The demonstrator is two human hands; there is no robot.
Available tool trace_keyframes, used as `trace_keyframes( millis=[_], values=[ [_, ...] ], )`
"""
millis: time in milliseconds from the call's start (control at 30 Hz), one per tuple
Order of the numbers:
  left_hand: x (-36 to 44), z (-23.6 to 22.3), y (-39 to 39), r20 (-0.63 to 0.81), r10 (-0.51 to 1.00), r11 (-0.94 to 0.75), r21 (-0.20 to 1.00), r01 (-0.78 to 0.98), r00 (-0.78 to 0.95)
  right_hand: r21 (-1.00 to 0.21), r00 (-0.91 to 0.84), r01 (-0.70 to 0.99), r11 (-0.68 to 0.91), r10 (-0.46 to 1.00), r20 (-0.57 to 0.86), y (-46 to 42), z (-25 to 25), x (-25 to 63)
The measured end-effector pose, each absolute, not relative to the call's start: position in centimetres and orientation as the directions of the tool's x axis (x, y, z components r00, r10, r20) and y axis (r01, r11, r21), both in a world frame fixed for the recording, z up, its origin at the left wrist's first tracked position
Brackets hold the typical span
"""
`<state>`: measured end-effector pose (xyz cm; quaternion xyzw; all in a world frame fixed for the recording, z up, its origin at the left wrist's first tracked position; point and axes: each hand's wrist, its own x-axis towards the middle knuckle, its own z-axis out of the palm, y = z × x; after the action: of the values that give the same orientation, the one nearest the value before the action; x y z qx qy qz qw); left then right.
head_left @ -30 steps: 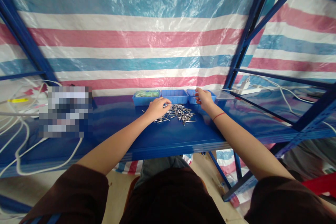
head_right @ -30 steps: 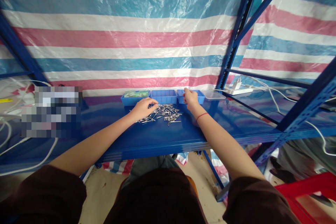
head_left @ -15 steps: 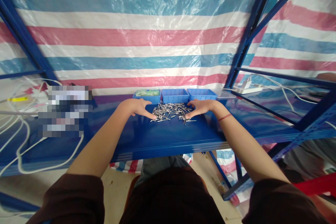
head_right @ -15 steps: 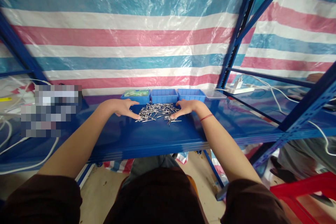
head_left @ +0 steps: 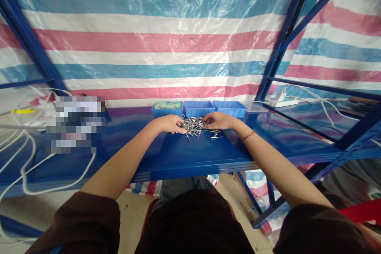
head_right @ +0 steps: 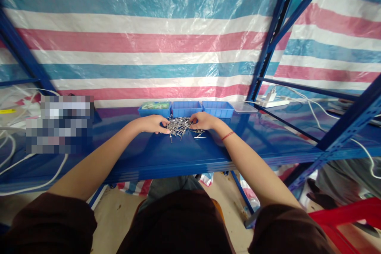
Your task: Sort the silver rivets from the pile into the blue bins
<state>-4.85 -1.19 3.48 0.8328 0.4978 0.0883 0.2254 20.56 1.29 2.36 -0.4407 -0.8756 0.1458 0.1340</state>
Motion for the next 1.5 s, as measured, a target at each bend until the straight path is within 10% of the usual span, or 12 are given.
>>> trace_keyframes(
  millis=[367,1500],
  values=[
    [-3.4,2.0,-0.5,0.266,0.840,-0.542,0.360,0.759,0.473,-0.367,-0.554,0.700,0.612,0.791,0.261,0.9,2.3,19.7],
    [-2.1,1.2,-0.8,0.389,0.782,-0.586,0.193,0.787,0.487,-0.154,-0.641,0.650,0.744,0.646,0.415,1.2,1.7,19.1]
  ],
)
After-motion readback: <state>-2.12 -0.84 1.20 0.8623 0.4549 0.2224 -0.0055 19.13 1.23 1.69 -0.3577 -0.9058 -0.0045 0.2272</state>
